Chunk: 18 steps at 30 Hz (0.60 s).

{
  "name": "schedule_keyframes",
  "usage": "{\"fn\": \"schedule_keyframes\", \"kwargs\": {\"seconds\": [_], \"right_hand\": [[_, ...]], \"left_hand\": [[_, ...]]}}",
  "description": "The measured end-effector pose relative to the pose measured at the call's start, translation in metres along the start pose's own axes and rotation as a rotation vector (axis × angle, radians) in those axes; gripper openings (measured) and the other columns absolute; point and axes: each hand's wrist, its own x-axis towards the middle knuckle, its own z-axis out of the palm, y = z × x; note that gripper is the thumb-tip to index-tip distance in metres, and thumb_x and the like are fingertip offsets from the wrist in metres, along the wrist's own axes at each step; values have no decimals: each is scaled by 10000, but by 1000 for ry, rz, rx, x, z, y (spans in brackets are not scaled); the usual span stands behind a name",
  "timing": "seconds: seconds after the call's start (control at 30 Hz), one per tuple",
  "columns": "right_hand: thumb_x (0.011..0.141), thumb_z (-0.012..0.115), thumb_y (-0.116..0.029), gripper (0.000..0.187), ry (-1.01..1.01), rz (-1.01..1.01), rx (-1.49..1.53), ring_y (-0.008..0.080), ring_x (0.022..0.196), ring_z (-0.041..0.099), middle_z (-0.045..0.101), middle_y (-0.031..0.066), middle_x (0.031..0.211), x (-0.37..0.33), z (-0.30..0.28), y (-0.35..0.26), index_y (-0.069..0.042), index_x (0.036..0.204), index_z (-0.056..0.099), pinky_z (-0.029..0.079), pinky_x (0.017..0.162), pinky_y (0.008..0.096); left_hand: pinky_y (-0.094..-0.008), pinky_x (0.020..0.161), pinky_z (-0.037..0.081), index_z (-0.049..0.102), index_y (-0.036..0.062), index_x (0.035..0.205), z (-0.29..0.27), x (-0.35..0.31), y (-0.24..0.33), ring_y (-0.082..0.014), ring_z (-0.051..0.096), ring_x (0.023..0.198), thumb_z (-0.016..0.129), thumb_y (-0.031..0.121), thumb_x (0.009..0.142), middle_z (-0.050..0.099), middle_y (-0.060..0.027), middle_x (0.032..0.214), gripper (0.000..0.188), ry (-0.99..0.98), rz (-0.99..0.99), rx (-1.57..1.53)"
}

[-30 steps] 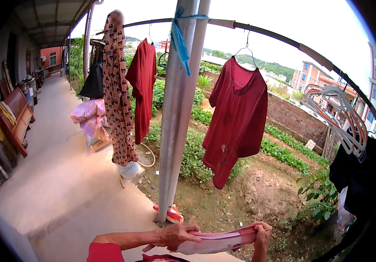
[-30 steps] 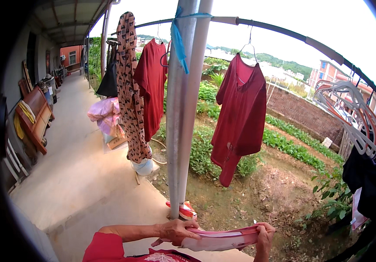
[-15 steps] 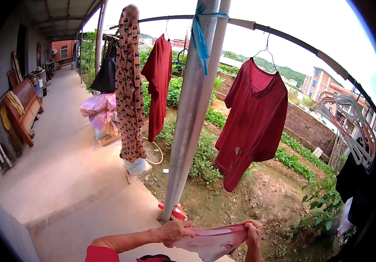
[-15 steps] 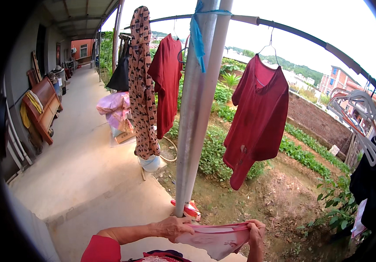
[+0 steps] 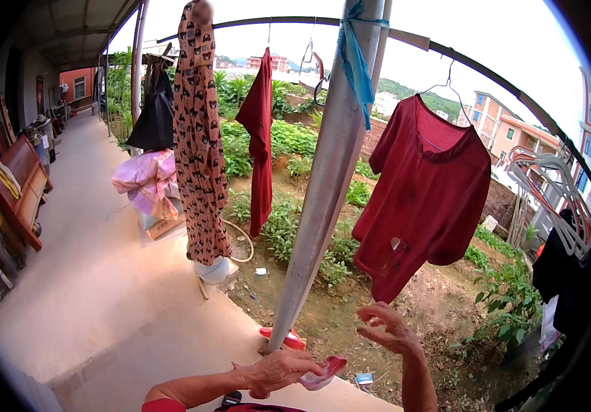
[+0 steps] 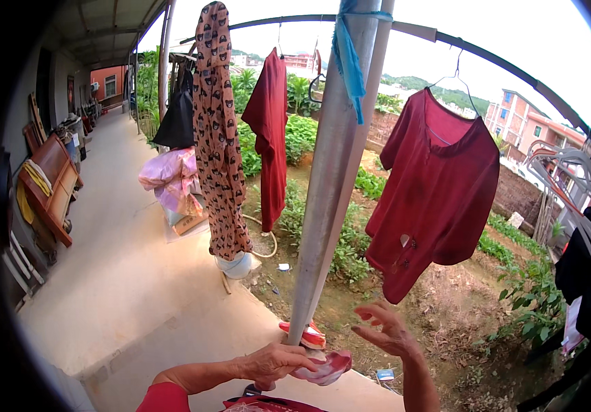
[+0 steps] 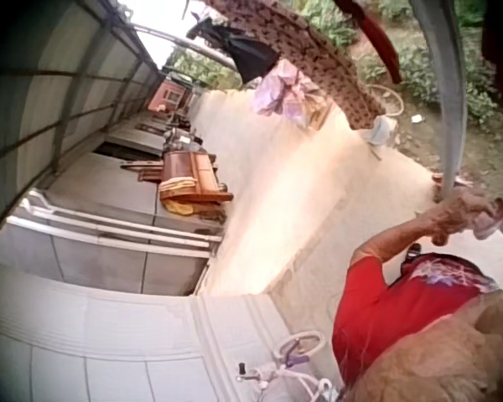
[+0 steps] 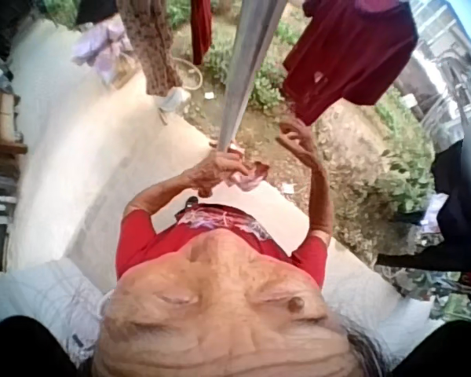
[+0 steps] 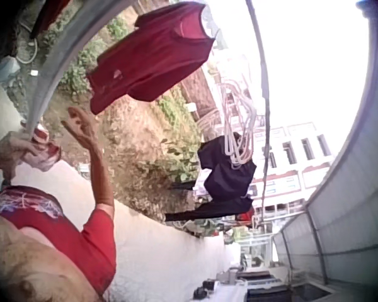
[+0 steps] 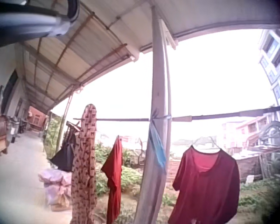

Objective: The person takes wet clothes from a pink basin, places them on hangers, and hangs them on a clothesline. The person handles a maroon t-shirt, a red t-shirt, black pants, and a white and pink shirt, placing each on a hanger and hanging it on the line.

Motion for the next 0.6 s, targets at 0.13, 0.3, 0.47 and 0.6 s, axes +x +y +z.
{"fn": "schedule_keyframes", "kwargs": {"seconds": [0.13,0.3,0.47,0.6], "right_hand": [[857,610,-136,197,420,-219,156,108,805,576,591,53,869,127,6,-98,-23,1016,581,474,611,249],[802,666,-214,308,947,-446,-442,257,677,608,594,151,821,254,-15,-190,-3,1003,568,489,589,354],[801,663,-256,322,935,61,-759,326,832,651,647,186,903,335,-16,-226,-24,1010,584,510,694,413],[824,626,-212,259,928,287,-755,307,947,635,647,183,1006,357,-18,-230,-18,995,603,517,799,398]], "left_hand": [[-295,659,475,621,8,964,-24,-21,-32,-186,587,737,484,-37,838,581,-70,825,191,102,23,-86],[-256,632,456,630,8,946,-77,-50,-26,-105,541,675,449,-48,844,518,-25,719,215,-71,-209,-314],[-254,676,454,648,18,945,-106,-80,-35,-137,553,717,460,-45,831,552,-47,774,229,-96,-280,-319],[-240,664,451,644,12,927,-125,-98,-42,-127,550,719,418,-42,846,549,-50,765,247,-56,-279,-307]]}}
